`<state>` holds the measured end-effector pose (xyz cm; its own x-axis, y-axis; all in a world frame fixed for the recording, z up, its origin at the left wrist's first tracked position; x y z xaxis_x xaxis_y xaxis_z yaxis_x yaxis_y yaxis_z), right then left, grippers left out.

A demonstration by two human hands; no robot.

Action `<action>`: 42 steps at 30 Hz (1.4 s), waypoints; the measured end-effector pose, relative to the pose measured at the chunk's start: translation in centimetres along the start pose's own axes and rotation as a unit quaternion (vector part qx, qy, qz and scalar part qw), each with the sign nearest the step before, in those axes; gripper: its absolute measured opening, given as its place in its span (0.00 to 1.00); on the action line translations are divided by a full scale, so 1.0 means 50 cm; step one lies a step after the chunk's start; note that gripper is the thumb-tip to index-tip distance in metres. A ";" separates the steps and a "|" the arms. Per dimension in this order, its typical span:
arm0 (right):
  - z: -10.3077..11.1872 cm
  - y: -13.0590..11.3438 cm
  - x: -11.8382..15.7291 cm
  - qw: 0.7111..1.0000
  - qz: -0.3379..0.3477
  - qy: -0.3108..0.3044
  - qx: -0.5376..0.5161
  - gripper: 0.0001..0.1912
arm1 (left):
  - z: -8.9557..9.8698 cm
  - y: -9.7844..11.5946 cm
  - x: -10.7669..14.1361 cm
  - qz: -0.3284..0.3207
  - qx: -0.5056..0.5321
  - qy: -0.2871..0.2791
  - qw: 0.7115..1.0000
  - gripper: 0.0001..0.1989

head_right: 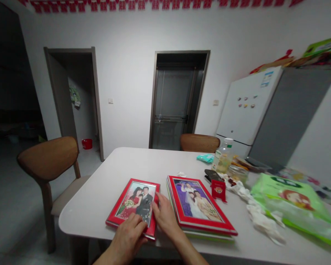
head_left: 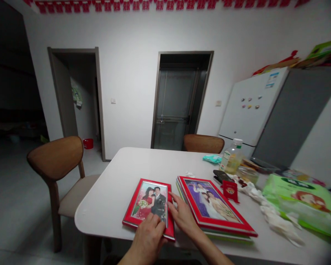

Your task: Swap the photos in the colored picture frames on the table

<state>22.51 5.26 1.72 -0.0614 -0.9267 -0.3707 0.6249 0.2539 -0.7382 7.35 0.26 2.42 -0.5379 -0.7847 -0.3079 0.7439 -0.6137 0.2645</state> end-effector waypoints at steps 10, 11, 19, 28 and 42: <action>-0.020 -0.032 -0.004 0.976 -0.067 0.005 -0.208 0.25 | 0.104 -0.043 0.014 0.007 0.132 0.235 0.963 0.17; -0.024 -0.040 -0.002 0.980 -0.051 0.003 -0.191 0.24 | 0.116 -0.054 0.021 0.040 0.173 0.269 0.947 0.19; -0.068 -0.109 0.014 0.989 0.093 -0.078 -0.088 0.21 | 0.126 -0.119 0.081 0.250 0.448 0.303 0.803 0.29; -0.070 -0.098 0.033 0.970 0.169 -0.118 0.132 0.15 | 0.064 -0.153 0.085 0.272 0.345 0.173 0.882 0.26; -0.052 -0.070 0.030 0.942 0.190 -0.198 0.192 0.12 | 0.016 -0.127 0.060 0.131 0.059 0.045 0.989 0.21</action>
<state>18.18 3.72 2.29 0.4717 -0.8390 -0.2714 0.7835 0.5400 -0.3076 0.68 1.74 0.53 -0.2917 -0.9104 -0.2935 0.7987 -0.4007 0.4490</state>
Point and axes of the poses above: each hand's wrist, its own x-axis away from the middle knuckle, its own z-axis out of the back of the hand, y = z × x, the point moved 2 cm from there along -x, towards the middle knuckle, and after that the axes turned 2 degrees about z, right-handed, at the moved point
